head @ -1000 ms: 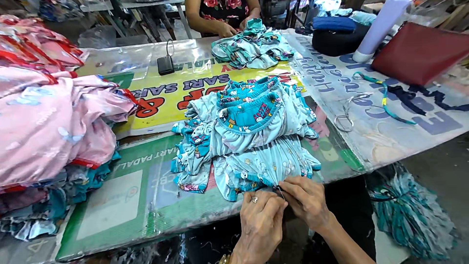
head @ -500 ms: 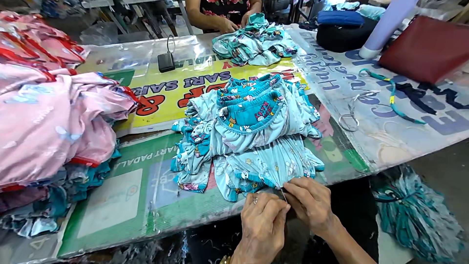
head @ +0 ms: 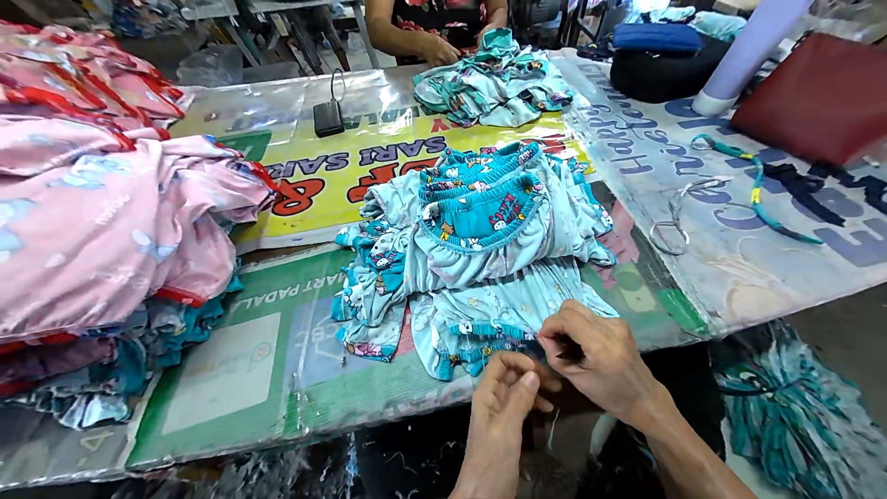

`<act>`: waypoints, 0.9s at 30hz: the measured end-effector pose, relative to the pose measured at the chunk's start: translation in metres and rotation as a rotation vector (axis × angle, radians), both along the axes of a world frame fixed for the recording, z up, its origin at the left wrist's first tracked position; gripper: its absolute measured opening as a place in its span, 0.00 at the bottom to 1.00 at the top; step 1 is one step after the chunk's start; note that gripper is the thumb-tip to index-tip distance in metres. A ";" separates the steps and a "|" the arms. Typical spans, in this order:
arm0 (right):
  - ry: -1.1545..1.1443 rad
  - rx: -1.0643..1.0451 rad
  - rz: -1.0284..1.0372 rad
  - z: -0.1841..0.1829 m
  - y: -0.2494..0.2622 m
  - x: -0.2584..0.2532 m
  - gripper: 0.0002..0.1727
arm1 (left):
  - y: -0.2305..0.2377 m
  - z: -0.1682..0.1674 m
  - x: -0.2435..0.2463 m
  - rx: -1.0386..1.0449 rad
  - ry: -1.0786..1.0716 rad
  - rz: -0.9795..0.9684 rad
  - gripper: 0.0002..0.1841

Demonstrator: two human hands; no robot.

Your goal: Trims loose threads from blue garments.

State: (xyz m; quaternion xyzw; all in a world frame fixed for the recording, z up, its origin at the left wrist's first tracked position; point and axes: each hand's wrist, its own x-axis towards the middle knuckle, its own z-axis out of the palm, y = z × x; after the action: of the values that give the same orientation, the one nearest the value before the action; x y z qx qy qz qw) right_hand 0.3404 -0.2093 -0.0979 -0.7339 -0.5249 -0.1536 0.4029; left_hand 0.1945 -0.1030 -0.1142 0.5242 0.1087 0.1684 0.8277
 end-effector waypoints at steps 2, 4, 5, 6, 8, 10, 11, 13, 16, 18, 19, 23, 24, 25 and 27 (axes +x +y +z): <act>0.107 0.054 0.074 0.006 0.000 0.005 0.04 | 0.000 0.007 0.009 -0.198 0.037 0.079 0.14; 0.140 0.061 0.102 0.009 -0.001 0.007 0.04 | 0.005 0.013 0.017 -0.321 0.020 0.117 0.20; 0.138 0.052 0.107 0.008 -0.001 0.007 0.04 | 0.007 0.017 0.022 -0.362 0.006 0.140 0.21; 0.132 0.041 0.109 0.007 -0.002 0.006 0.04 | 0.010 0.022 0.028 -0.397 0.002 0.177 0.19; 0.110 0.023 0.109 0.001 -0.001 0.004 0.03 | 0.017 0.033 0.038 -0.444 0.020 0.272 0.08; 0.117 0.022 0.107 -0.003 0.002 0.003 0.03 | 0.024 0.035 0.044 -0.414 0.017 0.332 0.03; 0.162 0.039 0.114 -0.002 0.004 0.004 0.04 | 0.026 0.032 0.044 -0.378 -0.010 0.335 0.04; 0.309 0.104 0.130 0.004 0.007 0.005 0.13 | 0.029 0.024 0.041 -0.305 -0.081 0.316 0.05; 0.373 0.106 0.117 0.012 0.023 0.006 0.30 | 0.028 0.011 0.035 -0.189 -0.138 0.304 0.07; 0.359 0.112 0.104 0.013 0.038 0.000 0.21 | 0.026 0.001 0.032 -0.105 -0.157 0.332 0.06; 0.340 0.141 0.116 0.012 0.043 -0.003 0.14 | 0.026 -0.002 0.030 -0.078 -0.169 0.355 0.05; 0.053 0.161 0.034 0.007 0.044 -0.022 0.07 | 0.026 -0.003 0.021 -0.072 -0.169 0.415 0.04; -0.022 0.134 0.005 0.007 0.040 -0.029 0.07 | 0.026 -0.002 0.017 -0.056 -0.158 0.416 0.04; -0.081 0.115 -0.014 0.007 0.037 -0.035 0.07 | 0.026 -0.003 0.013 -0.011 -0.155 0.420 0.05; -0.163 0.093 -0.037 0.004 0.032 -0.044 0.07 | 0.027 -0.007 0.005 0.292 -0.164 0.435 0.12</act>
State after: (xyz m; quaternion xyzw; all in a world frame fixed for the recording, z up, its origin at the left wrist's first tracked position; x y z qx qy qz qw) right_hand 0.2968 -0.1776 -0.0940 -0.7090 -0.5345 -0.2444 0.3897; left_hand 0.2000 -0.0763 -0.1208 0.5870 0.1259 0.3981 0.6936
